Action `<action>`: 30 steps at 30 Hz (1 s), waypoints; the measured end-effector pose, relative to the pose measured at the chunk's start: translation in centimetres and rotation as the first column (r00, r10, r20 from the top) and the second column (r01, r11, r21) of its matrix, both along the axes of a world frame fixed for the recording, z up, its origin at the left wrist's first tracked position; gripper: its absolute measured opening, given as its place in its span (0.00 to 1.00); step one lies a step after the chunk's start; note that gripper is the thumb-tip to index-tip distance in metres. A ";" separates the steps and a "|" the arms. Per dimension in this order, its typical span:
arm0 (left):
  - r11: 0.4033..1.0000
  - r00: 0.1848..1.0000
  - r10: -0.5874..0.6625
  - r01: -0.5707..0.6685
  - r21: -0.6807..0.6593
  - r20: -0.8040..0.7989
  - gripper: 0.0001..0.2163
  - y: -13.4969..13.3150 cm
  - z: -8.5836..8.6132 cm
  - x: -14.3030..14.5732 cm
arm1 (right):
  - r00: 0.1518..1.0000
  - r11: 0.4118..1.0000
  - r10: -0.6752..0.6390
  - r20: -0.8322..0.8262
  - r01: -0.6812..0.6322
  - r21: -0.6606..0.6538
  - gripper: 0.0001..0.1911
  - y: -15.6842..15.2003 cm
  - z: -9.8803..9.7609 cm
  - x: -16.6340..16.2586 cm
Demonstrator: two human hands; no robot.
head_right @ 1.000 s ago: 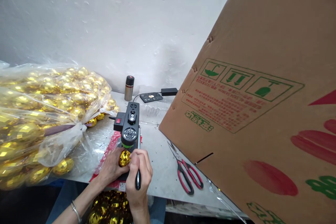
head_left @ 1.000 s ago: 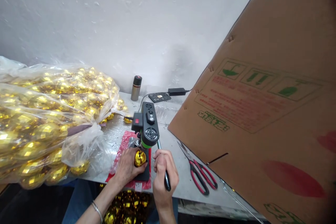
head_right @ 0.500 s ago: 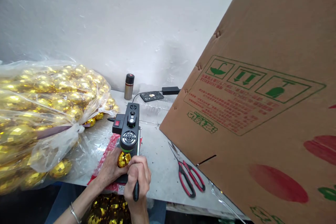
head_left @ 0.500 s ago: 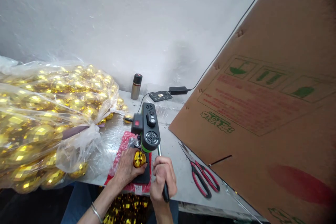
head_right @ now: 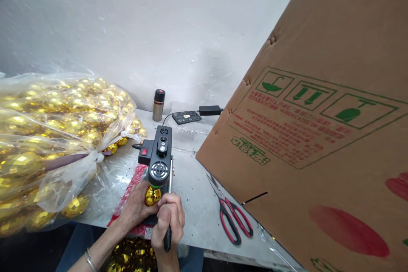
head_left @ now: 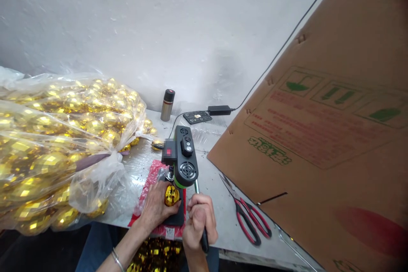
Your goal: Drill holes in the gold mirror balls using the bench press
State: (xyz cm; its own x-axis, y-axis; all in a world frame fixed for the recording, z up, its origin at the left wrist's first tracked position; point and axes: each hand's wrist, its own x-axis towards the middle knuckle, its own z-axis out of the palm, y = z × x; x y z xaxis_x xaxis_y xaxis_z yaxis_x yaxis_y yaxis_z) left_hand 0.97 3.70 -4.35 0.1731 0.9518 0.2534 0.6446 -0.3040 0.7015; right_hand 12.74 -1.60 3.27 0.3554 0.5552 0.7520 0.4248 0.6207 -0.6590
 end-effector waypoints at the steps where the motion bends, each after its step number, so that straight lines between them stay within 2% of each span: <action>1: 1.000 1.000 0.001 -0.001 -0.010 -0.004 0.15 0.0 0.1 0.0 | 1.000 1.000 -0.009 -0.004 0.009 0.005 0.19 0.1 0.0 -0.1; 6: 0.998 1.000 -0.005 0.005 -0.059 -0.015 0.15 0.0 0.6 0.0 | 1.000 0.999 -0.023 -0.019 0.023 0.027 0.20 0.3 -0.2 -0.3; 14: 0.998 1.000 -0.008 0.008 -0.065 -0.007 0.17 0.1 0.3 0.2 | 0.999 0.997 -0.028 -0.039 0.030 0.068 0.19 0.7 -0.5 -0.4; 20: 0.997 1.000 0.003 -0.005 -0.077 -0.017 0.15 0.0 0.5 0.4 | 0.997 0.990 -0.059 -0.055 0.066 0.125 0.20 1.2 -0.5 -0.7; 25: 0.998 0.999 0.026 -0.028 -0.058 -0.022 0.15 0.1 0.0 0.5 | 0.995 0.988 -0.076 -0.057 0.083 0.130 0.20 1.5 -0.5 -1.0; 30: 0.999 0.999 0.033 -0.034 -0.042 -0.016 0.17 0.2 -0.4 0.7 | 0.996 0.987 -0.088 -0.012 0.089 0.137 0.20 1.4 -1.5 -0.6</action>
State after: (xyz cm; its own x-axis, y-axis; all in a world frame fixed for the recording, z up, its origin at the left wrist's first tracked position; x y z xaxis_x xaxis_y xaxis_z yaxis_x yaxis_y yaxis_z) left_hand 1.64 3.93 -4.76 0.1446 0.9669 0.2101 0.6644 -0.2522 0.7035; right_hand 12.18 -0.19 1.80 0.4029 0.4128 0.8169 0.4787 0.6656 -0.5725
